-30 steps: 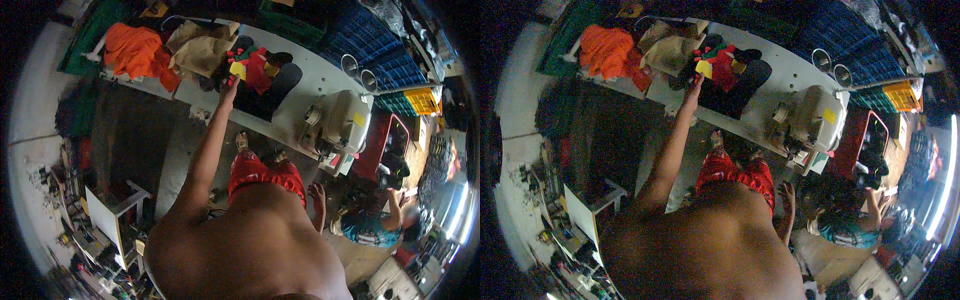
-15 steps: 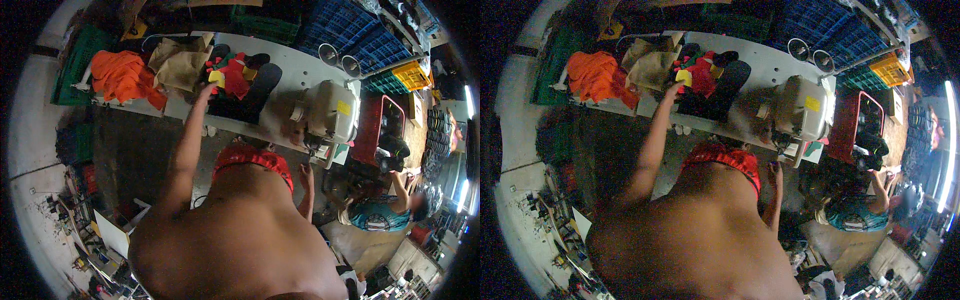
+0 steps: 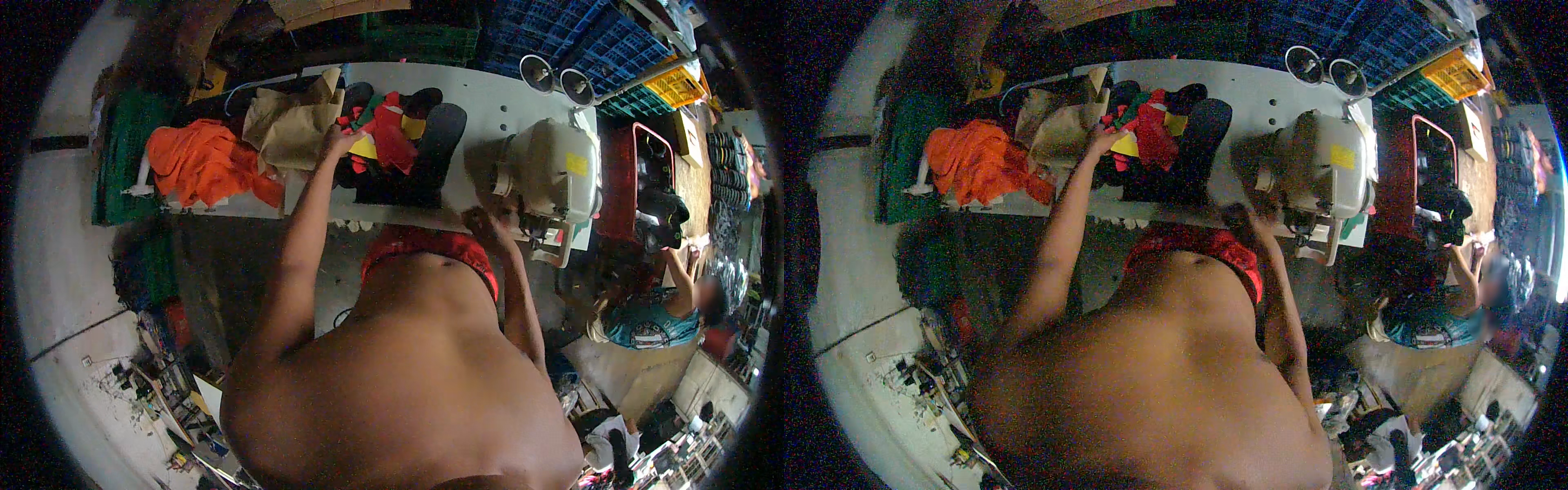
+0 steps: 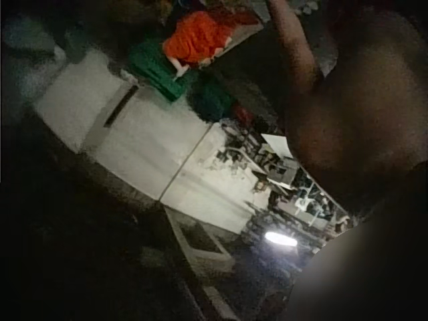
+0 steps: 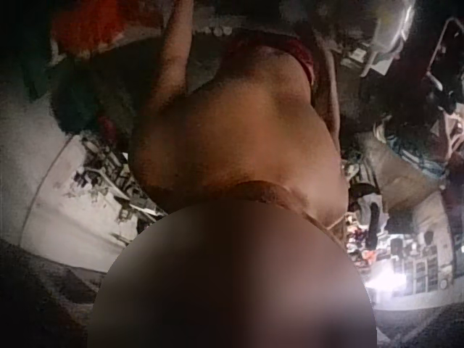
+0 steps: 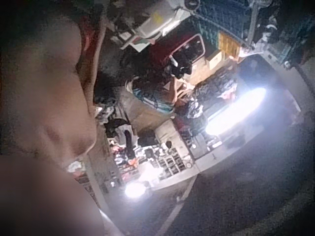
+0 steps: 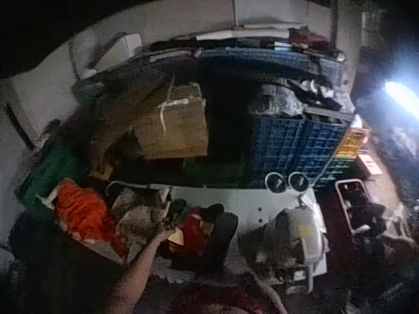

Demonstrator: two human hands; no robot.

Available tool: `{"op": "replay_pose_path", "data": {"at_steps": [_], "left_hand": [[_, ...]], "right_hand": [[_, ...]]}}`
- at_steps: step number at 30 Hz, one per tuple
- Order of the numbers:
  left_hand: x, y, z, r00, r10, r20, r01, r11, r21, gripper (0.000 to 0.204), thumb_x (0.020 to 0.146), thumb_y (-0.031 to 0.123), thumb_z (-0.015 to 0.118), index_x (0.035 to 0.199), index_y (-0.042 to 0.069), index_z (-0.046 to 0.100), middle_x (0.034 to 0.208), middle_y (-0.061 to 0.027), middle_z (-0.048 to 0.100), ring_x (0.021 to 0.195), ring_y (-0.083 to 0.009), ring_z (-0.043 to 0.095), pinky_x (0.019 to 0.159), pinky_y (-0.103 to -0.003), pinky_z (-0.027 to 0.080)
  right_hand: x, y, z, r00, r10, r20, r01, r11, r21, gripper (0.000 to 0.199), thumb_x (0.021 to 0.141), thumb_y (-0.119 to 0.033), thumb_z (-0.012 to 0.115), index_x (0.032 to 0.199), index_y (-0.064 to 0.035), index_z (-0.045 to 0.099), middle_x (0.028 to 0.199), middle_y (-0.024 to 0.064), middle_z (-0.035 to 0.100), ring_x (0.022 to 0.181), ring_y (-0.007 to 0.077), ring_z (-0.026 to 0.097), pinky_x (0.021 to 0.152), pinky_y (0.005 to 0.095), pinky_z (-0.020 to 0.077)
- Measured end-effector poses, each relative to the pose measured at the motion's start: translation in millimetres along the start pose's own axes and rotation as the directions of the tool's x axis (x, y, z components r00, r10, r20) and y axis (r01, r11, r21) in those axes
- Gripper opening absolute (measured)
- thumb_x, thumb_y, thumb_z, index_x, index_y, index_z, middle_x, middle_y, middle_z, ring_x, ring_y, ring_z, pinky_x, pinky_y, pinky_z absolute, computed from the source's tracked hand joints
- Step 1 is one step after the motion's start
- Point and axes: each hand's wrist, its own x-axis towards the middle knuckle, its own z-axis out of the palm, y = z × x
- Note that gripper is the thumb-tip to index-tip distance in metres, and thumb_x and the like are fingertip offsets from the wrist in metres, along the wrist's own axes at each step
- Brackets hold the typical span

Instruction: The person uses a small knife to trim the edges of several colored foam insoles. They then move to a different table, pick up black flip-flop soles, and handle a bundle of yellow foam strips, preparing components for assembly.

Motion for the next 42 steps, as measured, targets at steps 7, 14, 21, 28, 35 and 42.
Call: {"op": "replay_pose_path", "data": {"at_steps": [7,14,21,28,35,42], "left_hand": [[-6,-2,45,0.986,0.063,-0.157,-0.055,0.997,0.055,0.105,0.073,0.041,0.086,0.151,-0.003,0.032,0.152,-0.0274,0.041,0.141,-0.0399,0.042,0.115,-0.045,0.037],[13,1,29,0.993,0.107,-0.039,-0.109,0.992,-0.063,0.098,0.073,0.044,0.087,0.148,0.001,0.040,0.143,-0.0188,0.053,0.135,-0.0322,0.049,0.114,-0.045,0.037],[27,29,12,0.969,0.114,0.220,-0.130,0.990,0.061,0.070,0.069,0.045,0.090,0.122,0.007,0.065,0.112,-0.0066,0.071,0.099,-0.0215,0.067,0.090,-0.038,0.053],[30,18,44,0.981,0.191,0.028,-0.193,0.976,0.101,0.089,0.066,0.041,0.094,0.136,0.003,0.055,0.127,-0.0086,0.065,0.114,-0.0218,0.061,0.102,-0.038,0.048],[3,15,24,0.958,0.160,0.236,-0.101,0.965,-0.243,0.088,0.068,0.031,0.093,0.139,0.004,0.048,0.133,-0.0079,0.059,0.122,-0.0230,0.056,0.104,-0.039,0.047],[-47,41,-7,0.950,0.152,0.273,-0.002,0.875,-0.483,0.073,0.076,0.025,0.088,0.137,0.006,0.053,0.137,-0.0049,0.055,0.125,-0.0214,0.054,0.106,-0.040,0.045]], "right_hand": [[156,-44,80,0.720,-0.664,0.202,0.603,0.454,-0.656,0.046,0.091,-0.010,0.064,0.135,-0.0009,0.052,0.132,0.0224,0.058,0.119,0.0418,0.056,0.101,0.0427,0.0471],[211,-23,89,0.868,-0.446,0.218,0.434,0.469,-0.769,0.049,0.087,-0.012,0.064,0.134,-0.0072,0.055,0.129,0.0229,0.059,0.113,0.0452,0.059,0.094,0.0502,0.0511],[206,-21,96,0.814,-0.551,0.184,0.452,0.401,-0.797,0.054,0.086,-0.014,0.063,0.139,-0.0094,0.053,0.134,0.0225,0.057,0.120,0.0450,0.057,0.099,0.0508,0.0500],[185,-43,118,0.833,-0.521,0.183,0.348,0.238,-0.907,0.041,0.090,-0.013,0.060,0.130,-0.0074,0.062,0.127,0.0163,0.064,0.112,0.0396,0.062,0.096,0.0458,0.0529],[172,-35,133,0.794,-0.603,0.077,0.309,0.292,-0.905,0.047,0.083,-0.016,0.068,0.130,-0.0162,0.060,0.132,0.0219,0.052,0.117,0.0449,0.054,0.096,0.0522,0.0509],[168,-57,152,0.618,-0.767,0.173,0.296,0.024,-0.955,0.047,0.087,-0.017,0.068,0.134,-0.0218,0.061,0.117,0.0180,0.053,0.108,0.0393,0.055,0.087,0.0467,0.0522]]}}
